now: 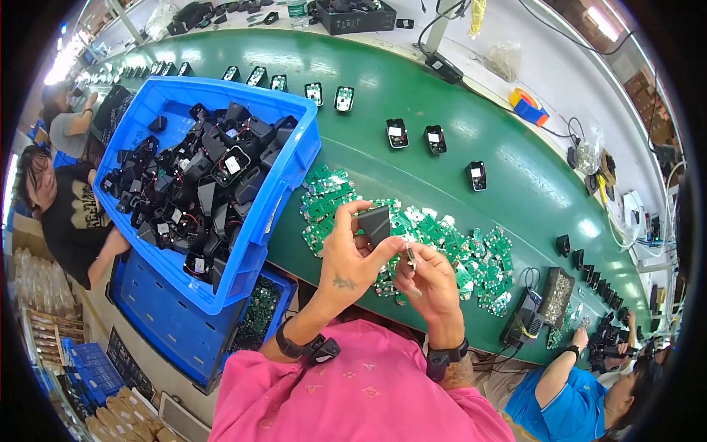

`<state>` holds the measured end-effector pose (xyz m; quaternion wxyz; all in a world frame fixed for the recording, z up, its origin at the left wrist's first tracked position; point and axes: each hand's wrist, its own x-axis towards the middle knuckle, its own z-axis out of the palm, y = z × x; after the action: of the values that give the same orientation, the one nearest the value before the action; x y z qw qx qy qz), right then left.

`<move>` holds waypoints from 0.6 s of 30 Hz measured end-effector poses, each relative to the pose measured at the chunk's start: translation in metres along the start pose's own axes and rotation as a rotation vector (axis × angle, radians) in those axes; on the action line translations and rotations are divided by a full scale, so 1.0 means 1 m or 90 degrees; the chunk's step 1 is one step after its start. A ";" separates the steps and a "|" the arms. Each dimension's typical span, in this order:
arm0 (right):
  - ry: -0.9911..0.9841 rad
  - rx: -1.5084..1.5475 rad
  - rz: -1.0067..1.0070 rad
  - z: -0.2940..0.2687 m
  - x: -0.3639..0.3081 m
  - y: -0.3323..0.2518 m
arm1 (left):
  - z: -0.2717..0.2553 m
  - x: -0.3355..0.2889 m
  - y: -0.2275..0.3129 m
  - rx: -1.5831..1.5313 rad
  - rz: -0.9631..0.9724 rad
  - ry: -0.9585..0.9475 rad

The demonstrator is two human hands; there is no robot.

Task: The person picks up a circuit board and a black plastic housing, fits the board into the housing by hand, and places the assembled unit onto the green conveyor belt. This process is repeated multiple times throughout the video.

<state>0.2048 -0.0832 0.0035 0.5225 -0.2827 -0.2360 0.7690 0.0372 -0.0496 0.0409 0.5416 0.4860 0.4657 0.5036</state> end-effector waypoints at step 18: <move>0.009 0.093 -0.054 0.006 -0.005 0.009 | 0.011 -0.002 0.004 0.139 0.038 0.003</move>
<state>0.1964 -0.0912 0.0032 0.5757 -0.2393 -0.1873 0.7591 0.0476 -0.0518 0.0461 0.4691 0.5549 0.5041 0.4667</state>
